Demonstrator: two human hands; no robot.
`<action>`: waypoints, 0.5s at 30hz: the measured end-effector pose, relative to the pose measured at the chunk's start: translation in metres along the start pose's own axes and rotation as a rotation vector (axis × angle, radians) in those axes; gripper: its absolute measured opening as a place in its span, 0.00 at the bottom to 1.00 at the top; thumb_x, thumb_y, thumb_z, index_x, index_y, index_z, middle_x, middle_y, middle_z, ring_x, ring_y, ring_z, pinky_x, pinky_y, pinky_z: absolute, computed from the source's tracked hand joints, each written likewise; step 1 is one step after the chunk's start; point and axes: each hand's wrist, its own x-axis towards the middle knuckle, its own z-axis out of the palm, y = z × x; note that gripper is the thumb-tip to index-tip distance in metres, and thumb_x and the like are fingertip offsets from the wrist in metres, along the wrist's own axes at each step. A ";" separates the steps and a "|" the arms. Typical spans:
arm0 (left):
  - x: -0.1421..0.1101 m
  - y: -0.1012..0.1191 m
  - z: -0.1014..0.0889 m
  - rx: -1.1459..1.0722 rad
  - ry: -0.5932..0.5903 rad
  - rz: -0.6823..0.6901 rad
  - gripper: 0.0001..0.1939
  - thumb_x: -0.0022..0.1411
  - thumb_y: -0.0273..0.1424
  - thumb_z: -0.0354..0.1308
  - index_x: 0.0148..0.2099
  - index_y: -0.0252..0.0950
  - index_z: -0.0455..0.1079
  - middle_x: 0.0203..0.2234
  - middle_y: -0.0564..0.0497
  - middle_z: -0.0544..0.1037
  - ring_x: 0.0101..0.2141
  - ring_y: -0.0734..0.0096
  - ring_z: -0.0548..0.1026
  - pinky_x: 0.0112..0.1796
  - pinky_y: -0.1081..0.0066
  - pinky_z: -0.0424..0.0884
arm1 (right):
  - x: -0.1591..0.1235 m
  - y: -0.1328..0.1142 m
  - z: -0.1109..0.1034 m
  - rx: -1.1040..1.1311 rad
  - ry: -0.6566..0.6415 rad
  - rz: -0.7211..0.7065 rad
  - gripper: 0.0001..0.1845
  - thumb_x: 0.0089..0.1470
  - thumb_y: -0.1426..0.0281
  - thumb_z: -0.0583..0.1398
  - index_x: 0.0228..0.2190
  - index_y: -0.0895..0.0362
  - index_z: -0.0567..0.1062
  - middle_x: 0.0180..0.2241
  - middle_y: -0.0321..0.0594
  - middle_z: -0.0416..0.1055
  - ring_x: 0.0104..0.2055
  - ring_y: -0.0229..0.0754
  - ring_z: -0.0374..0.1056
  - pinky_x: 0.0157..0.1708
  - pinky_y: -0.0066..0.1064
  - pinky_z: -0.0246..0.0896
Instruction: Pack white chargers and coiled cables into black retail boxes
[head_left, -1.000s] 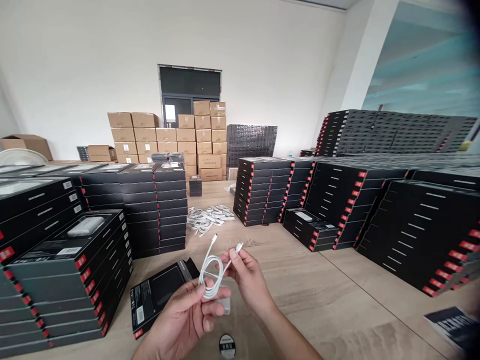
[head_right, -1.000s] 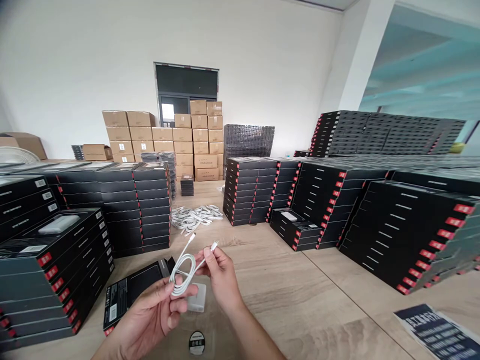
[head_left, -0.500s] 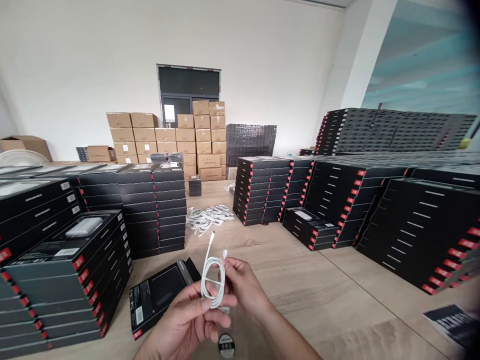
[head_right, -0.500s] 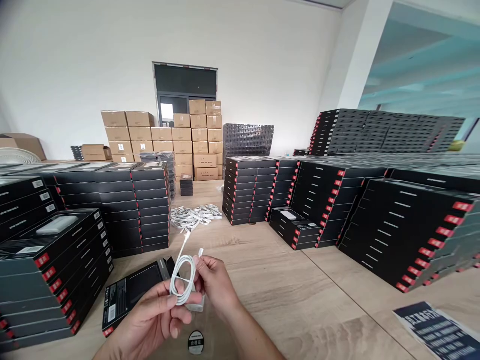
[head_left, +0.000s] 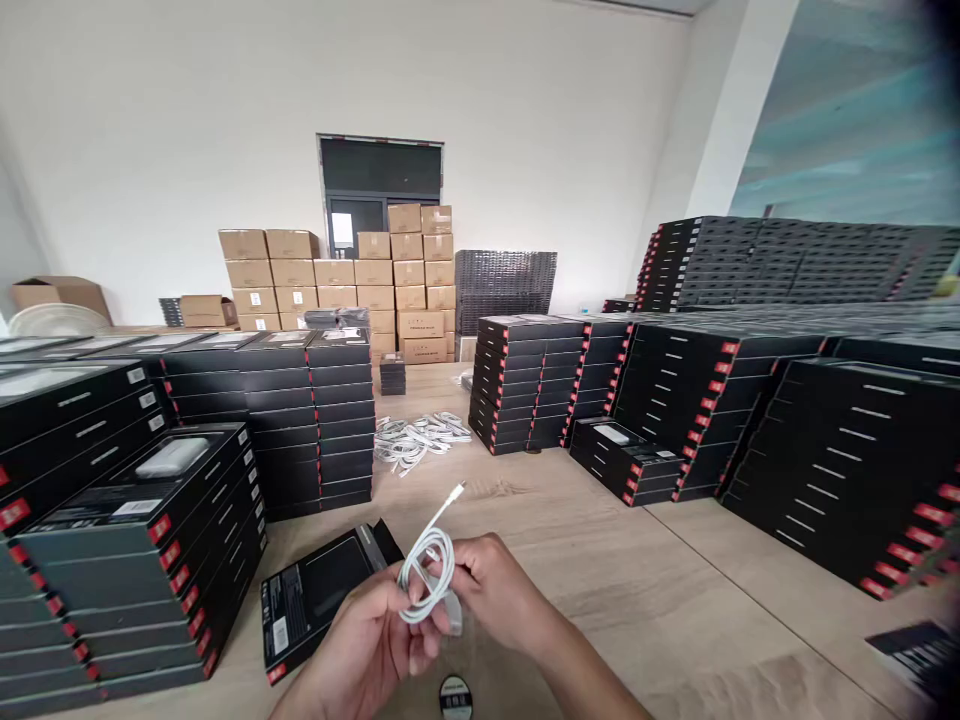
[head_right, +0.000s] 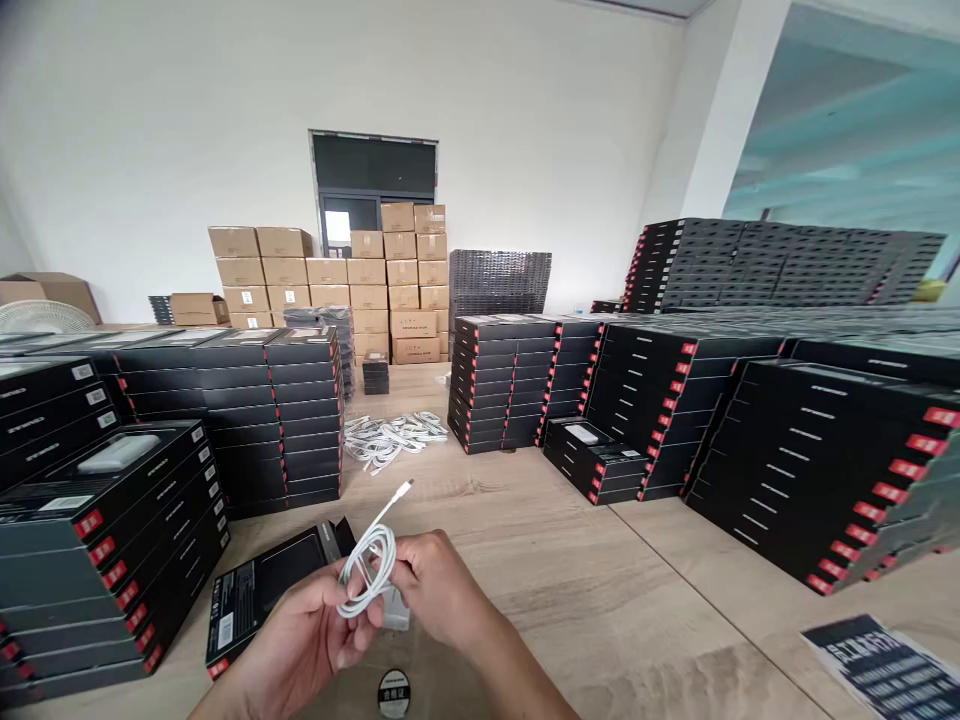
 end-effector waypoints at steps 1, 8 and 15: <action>0.001 0.000 -0.001 -0.007 0.027 -0.012 0.03 0.49 0.24 0.53 0.29 0.35 0.63 0.23 0.47 0.77 0.19 0.76 0.69 0.20 0.78 0.55 | 0.001 0.000 0.001 -0.032 0.014 -0.008 0.16 0.57 0.70 0.54 0.26 0.57 0.79 0.19 0.33 0.72 0.22 0.36 0.65 0.25 0.24 0.58; 0.005 0.002 -0.008 -0.086 0.103 0.045 0.14 0.57 0.38 0.56 0.26 0.36 0.60 0.20 0.50 0.73 0.19 0.78 0.64 0.20 0.77 0.51 | 0.000 0.005 0.009 -0.238 0.420 -0.168 0.10 0.59 0.69 0.54 0.38 0.55 0.75 0.30 0.38 0.72 0.30 0.39 0.67 0.31 0.27 0.62; 0.008 -0.009 -0.003 0.085 0.108 0.077 0.19 0.58 0.44 0.59 0.26 0.35 0.60 0.22 0.50 0.74 0.19 0.79 0.65 0.20 0.77 0.52 | 0.004 0.009 0.020 -0.630 0.430 -0.368 0.06 0.54 0.73 0.60 0.30 0.53 0.77 0.31 0.40 0.72 0.35 0.42 0.66 0.35 0.32 0.61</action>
